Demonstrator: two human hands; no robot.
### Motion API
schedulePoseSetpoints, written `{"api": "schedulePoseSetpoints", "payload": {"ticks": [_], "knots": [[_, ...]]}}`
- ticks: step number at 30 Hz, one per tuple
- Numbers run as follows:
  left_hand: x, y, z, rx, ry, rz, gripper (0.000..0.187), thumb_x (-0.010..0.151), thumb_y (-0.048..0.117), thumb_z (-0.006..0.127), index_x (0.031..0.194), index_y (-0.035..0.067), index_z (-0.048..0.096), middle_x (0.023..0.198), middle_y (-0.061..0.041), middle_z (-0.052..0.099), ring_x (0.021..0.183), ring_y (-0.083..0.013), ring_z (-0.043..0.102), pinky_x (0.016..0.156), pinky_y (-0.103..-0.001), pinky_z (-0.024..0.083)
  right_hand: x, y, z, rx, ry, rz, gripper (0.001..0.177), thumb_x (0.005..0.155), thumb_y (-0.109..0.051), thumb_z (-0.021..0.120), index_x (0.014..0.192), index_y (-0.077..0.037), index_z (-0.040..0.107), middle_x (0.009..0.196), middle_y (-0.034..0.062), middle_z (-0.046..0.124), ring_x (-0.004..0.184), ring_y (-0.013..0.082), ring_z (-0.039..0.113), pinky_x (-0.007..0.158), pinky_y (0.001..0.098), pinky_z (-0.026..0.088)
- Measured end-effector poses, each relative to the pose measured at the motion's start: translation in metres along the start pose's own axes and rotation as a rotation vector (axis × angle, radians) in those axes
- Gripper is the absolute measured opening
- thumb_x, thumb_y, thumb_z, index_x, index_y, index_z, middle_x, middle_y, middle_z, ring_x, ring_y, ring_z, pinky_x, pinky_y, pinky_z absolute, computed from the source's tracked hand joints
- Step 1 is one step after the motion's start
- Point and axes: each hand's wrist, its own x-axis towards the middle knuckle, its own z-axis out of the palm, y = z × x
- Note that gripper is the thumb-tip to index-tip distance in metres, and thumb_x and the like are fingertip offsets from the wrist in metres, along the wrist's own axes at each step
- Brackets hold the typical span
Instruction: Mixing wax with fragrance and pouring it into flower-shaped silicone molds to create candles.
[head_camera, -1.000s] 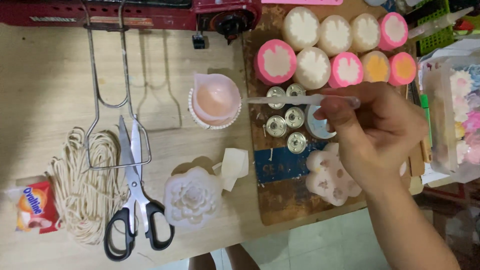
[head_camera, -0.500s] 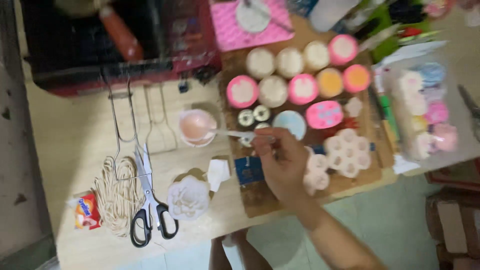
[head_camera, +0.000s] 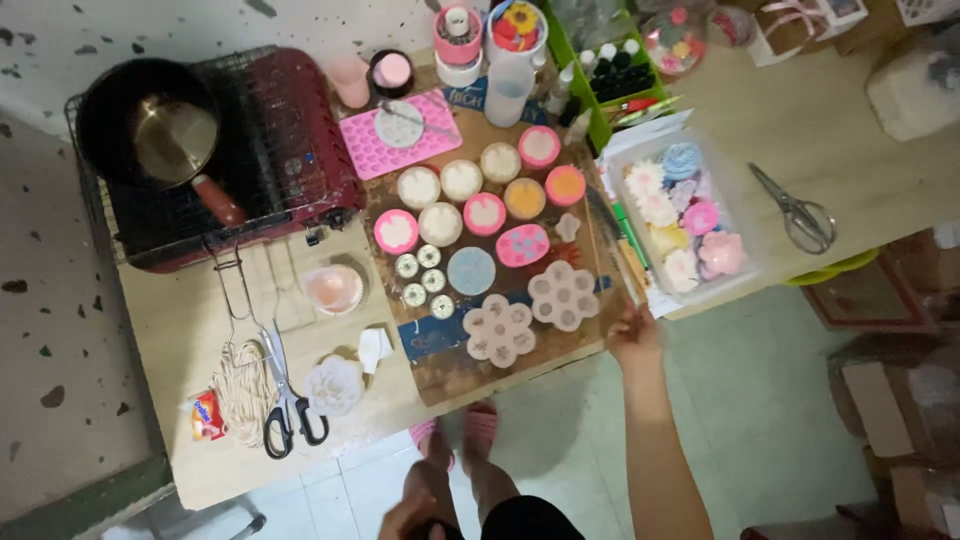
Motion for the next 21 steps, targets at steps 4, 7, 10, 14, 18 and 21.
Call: {"api": "schedulePoseSetpoints", "payload": {"ticks": [4, 7, 10, 14, 18, 21], "knots": [[0.115, 0.191, 0.043, 0.073, 0.013, 0.037, 0.044, 0.085, 0.006, 0.068, 0.127, -0.004, 0.06, 0.116, -0.02, 0.072, 0.107, -0.0283, 0.075, 0.095, -0.038, 0.059, 0.02, -0.002, -0.016, -0.048, 0.015, 0.095, 0.02, 0.104, -0.026, 0.05, 0.108, -0.019, 0.068, 0.091, -0.0021, 0.074, 0.065, 0.0062, 0.06, 0.051, 0.0194, 0.041], [0.168, 0.323, 0.069, 0.217, 0.06, 0.137, 0.042, 0.086, 0.001, 0.064, 0.128, -0.002, 0.063, 0.12, -0.019, 0.072, 0.112, -0.0328, 0.073, 0.098, -0.038, 0.056, 0.045, 0.018, -0.074, -0.068, -0.095, 0.08, 0.013, 0.107, -0.021, 0.055, 0.108, -0.017, 0.068, 0.086, -0.0039, 0.069, 0.067, 0.0057, 0.059, 0.053, 0.0199, 0.043], [0.206, 0.362, 0.1, 0.212, 0.007, 0.252, 0.047, 0.089, 0.002, 0.059, 0.136, -0.001, 0.058, 0.135, -0.022, 0.063, 0.128, -0.0377, 0.061, 0.102, -0.04, 0.054, -0.038, 0.069, -0.034, -0.157, -0.198, 0.144, 0.022, 0.109, -0.035, 0.059, 0.1, -0.017, 0.066, 0.084, -0.0032, 0.067, 0.068, 0.0102, 0.061, 0.057, 0.026, 0.048], [0.243, 0.333, 0.141, 0.661, -0.353, 0.582, 0.067, 0.087, 0.026, 0.062, 0.149, 0.003, 0.049, 0.157, -0.016, 0.042, 0.15, -0.0393, 0.032, 0.114, -0.068, 0.023, -0.244, 0.14, 0.127, -0.345, -0.46, 0.449, 0.044, 0.1, -0.047, 0.047, 0.111, -0.01, 0.069, 0.113, 0.0088, 0.073, 0.1, 0.0238, 0.07, 0.092, 0.0429, 0.053], [0.271, 0.258, 0.155, 0.287, -0.239, 0.138, 0.067, 0.097, 0.026, 0.045, 0.158, -0.001, 0.04, 0.167, -0.022, 0.038, 0.154, -0.0424, 0.029, 0.123, -0.058, 0.012, -0.33, 0.137, 0.191, -0.708, -0.457, 0.217, 0.047, 0.102, -0.04, 0.04, 0.141, -0.019, 0.055, 0.153, -0.0065, 0.052, 0.141, 0.0111, 0.047, 0.12, 0.0343, 0.031], [0.278, 0.176, 0.146, -0.952, -0.217, -0.54, 0.073, 0.106, 0.051, 0.05, 0.152, -0.006, 0.052, 0.154, -0.031, 0.047, 0.142, -0.046, 0.041, 0.122, -0.056, 0.026, -0.351, 0.131, 0.231, -0.744, -0.83, -0.101, 0.053, 0.109, -0.037, 0.042, 0.14, 0.001, 0.061, 0.146, 0.0203, 0.062, 0.137, 0.035, 0.058, 0.12, 0.0493, 0.037]]}}
